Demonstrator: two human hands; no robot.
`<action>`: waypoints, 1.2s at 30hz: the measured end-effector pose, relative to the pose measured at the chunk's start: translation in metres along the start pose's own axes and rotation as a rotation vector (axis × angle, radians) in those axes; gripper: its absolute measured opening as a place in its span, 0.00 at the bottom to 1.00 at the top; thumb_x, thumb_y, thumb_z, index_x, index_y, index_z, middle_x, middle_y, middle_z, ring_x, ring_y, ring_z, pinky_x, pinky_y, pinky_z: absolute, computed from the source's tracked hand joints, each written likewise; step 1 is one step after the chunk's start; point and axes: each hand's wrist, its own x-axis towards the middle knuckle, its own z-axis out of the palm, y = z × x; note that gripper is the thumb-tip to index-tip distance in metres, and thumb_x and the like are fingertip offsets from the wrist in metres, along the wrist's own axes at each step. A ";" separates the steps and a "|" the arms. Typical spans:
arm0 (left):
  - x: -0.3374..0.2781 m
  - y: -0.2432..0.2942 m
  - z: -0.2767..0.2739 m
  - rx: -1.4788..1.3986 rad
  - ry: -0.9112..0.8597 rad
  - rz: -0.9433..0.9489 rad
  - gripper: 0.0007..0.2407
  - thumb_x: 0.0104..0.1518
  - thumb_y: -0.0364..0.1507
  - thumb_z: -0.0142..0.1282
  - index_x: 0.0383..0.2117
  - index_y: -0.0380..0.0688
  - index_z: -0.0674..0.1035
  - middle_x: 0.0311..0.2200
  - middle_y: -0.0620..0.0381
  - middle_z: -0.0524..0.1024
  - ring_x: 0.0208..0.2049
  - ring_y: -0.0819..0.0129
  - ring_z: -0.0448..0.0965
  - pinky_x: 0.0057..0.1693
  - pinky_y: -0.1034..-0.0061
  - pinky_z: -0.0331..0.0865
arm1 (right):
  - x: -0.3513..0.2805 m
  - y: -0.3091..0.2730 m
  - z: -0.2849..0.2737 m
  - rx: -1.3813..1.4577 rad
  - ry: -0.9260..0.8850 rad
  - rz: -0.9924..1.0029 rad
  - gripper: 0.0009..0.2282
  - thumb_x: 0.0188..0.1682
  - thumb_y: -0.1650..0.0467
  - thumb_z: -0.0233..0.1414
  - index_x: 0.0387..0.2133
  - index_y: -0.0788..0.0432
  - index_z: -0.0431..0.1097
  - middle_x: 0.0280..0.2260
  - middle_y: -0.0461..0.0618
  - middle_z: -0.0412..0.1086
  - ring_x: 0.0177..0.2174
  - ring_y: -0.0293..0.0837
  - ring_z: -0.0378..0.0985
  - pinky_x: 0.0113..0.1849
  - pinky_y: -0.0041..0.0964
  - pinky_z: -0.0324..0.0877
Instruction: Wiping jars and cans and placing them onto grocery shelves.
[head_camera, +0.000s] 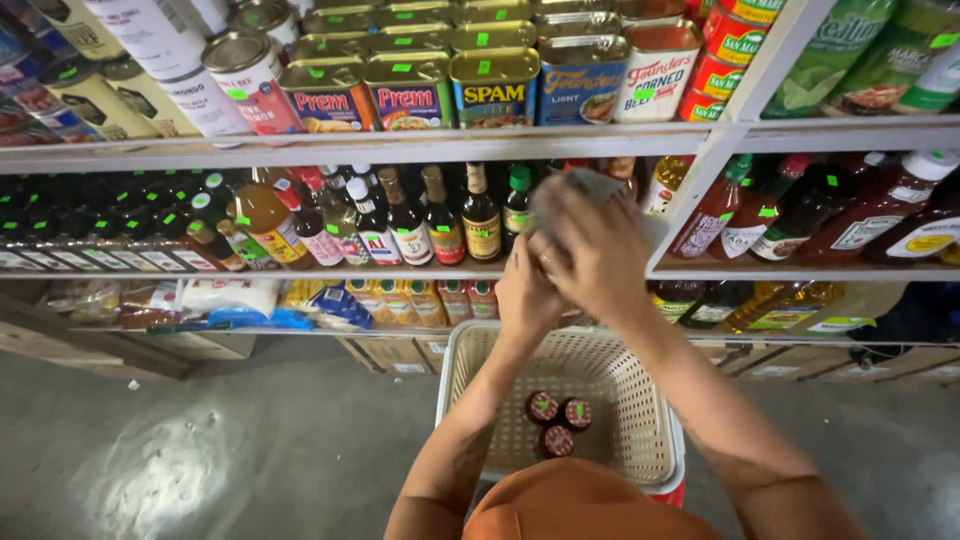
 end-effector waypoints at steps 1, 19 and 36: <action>-0.003 -0.013 0.007 0.023 0.024 0.015 0.37 0.45 0.39 0.71 0.62 0.41 0.67 0.53 0.44 0.77 0.49 0.50 0.81 0.50 0.62 0.77 | -0.003 -0.015 -0.001 -0.157 0.135 -0.223 0.17 0.53 0.56 0.52 0.47 0.52 0.76 0.48 0.49 0.77 0.47 0.51 0.78 0.49 0.54 0.73; 0.027 0.023 -0.021 -0.882 -0.120 -0.473 0.42 0.34 0.29 0.74 0.60 0.42 0.62 0.53 0.48 0.72 0.50 0.59 0.78 0.50 0.61 0.78 | -0.042 0.033 0.009 0.634 0.156 0.074 0.19 0.61 0.60 0.49 0.62 0.53 0.65 0.65 0.55 0.58 0.65 0.52 0.60 0.65 0.44 0.58; 0.154 0.248 -0.132 -0.243 -0.043 0.718 0.48 0.50 0.35 0.77 0.70 0.36 0.49 0.67 0.37 0.60 0.70 0.47 0.62 0.75 0.59 0.59 | 0.077 0.052 -0.175 0.276 0.397 0.026 0.32 0.41 0.65 0.69 0.56 0.65 0.64 0.50 0.59 0.75 0.51 0.53 0.79 0.53 0.46 0.74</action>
